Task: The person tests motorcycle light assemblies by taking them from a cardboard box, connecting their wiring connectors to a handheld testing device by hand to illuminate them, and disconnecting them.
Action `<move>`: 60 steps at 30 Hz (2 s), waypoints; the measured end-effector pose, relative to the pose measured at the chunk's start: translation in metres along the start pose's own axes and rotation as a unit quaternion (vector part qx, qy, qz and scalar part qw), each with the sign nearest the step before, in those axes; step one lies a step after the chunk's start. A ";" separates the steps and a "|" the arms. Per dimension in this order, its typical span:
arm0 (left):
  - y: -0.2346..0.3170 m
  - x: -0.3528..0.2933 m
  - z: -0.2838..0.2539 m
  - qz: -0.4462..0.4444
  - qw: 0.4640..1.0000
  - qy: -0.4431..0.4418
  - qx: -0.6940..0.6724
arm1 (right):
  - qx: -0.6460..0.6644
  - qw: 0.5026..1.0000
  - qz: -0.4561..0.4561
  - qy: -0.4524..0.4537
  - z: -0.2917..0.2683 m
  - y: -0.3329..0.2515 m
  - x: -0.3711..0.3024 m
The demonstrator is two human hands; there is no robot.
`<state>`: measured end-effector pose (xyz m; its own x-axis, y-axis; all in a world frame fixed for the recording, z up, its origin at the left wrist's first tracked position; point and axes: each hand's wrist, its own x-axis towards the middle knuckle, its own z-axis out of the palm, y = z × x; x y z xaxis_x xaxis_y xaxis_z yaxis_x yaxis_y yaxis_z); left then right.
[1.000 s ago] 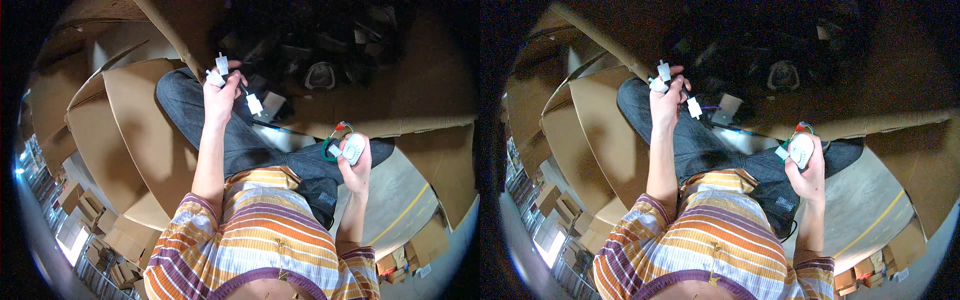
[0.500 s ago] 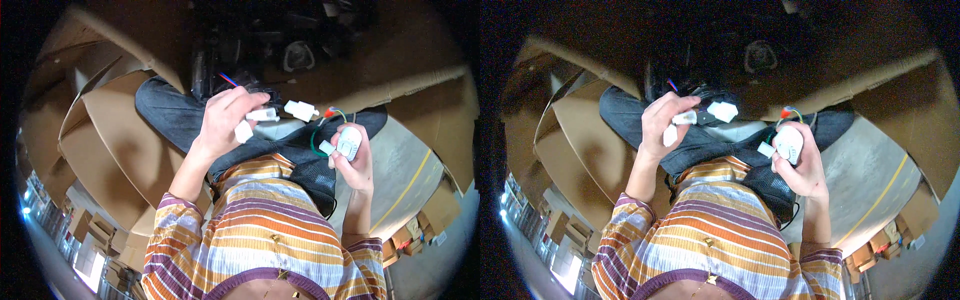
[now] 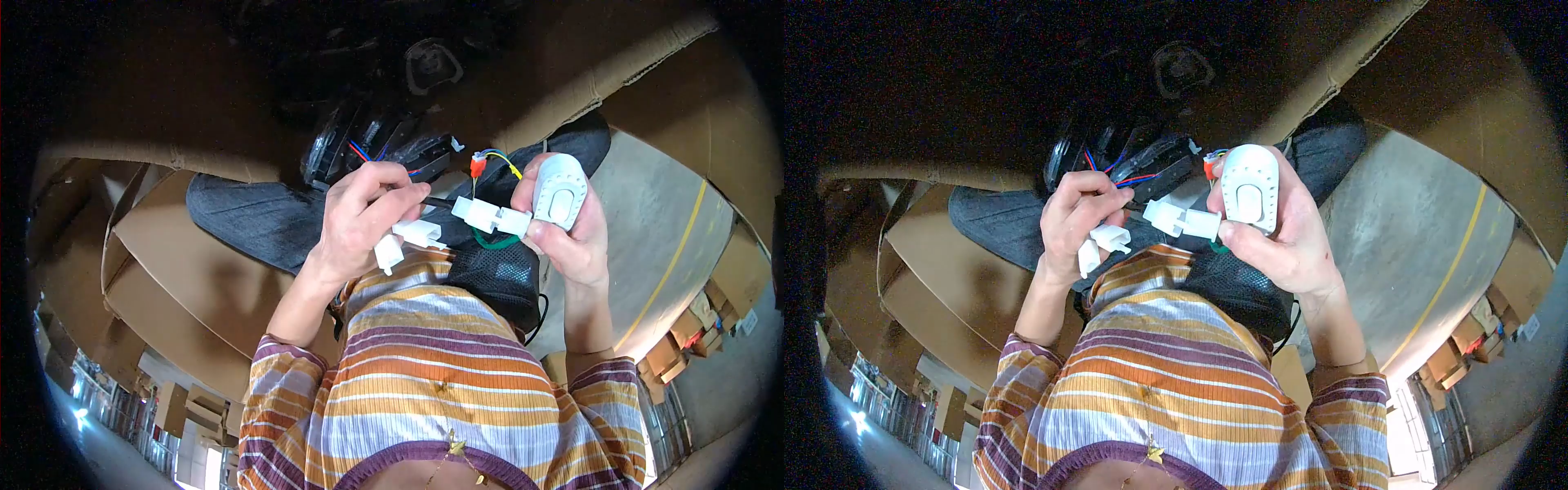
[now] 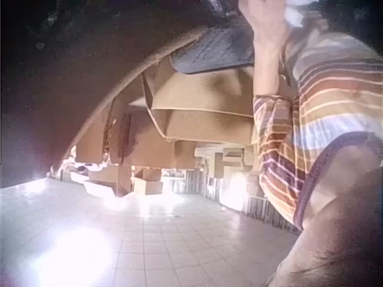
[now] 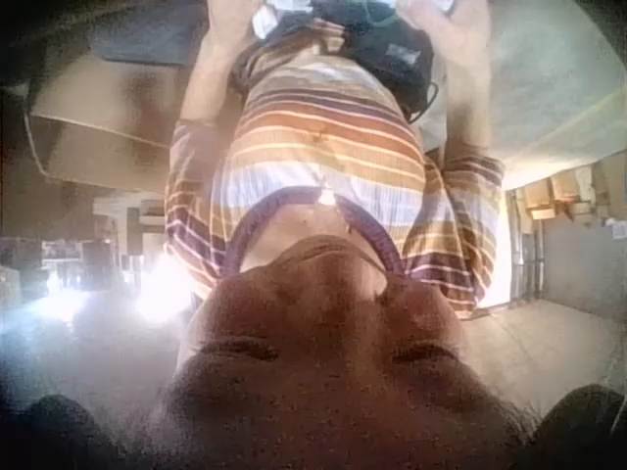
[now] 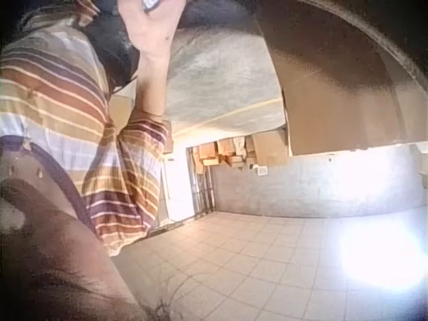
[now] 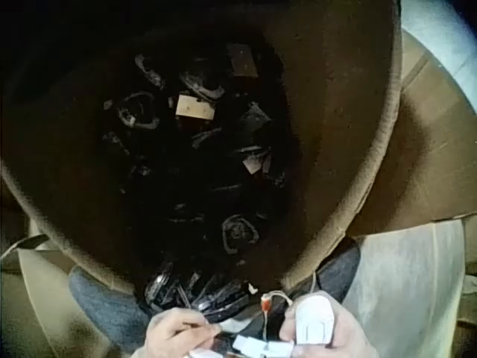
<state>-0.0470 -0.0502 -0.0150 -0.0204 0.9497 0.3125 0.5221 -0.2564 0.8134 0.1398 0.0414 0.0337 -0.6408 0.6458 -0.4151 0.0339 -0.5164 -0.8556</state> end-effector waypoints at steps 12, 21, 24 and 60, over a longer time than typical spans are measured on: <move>0.001 -0.006 0.005 0.029 0.988 -0.014 0.148 | -0.025 0.996 0.063 0.065 0.006 0.000 -0.005; -0.004 -0.011 0.008 0.045 0.991 0.022 0.122 | -0.039 0.997 0.053 0.051 0.008 0.001 -0.004; -0.004 -0.016 0.004 -0.016 0.994 0.047 0.096 | -0.096 0.993 0.065 0.030 0.006 0.010 -0.006; -0.002 0.030 -0.085 -0.191 0.806 0.225 -0.512 | -0.147 0.973 -0.071 0.161 -0.027 -0.007 -0.021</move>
<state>-0.1213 -0.0366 0.0343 -0.4406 0.8923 -0.0985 -0.5699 -0.1932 0.7987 0.1734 0.0465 0.0397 -0.3823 0.8661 -0.3220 0.2110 -0.2574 -0.9430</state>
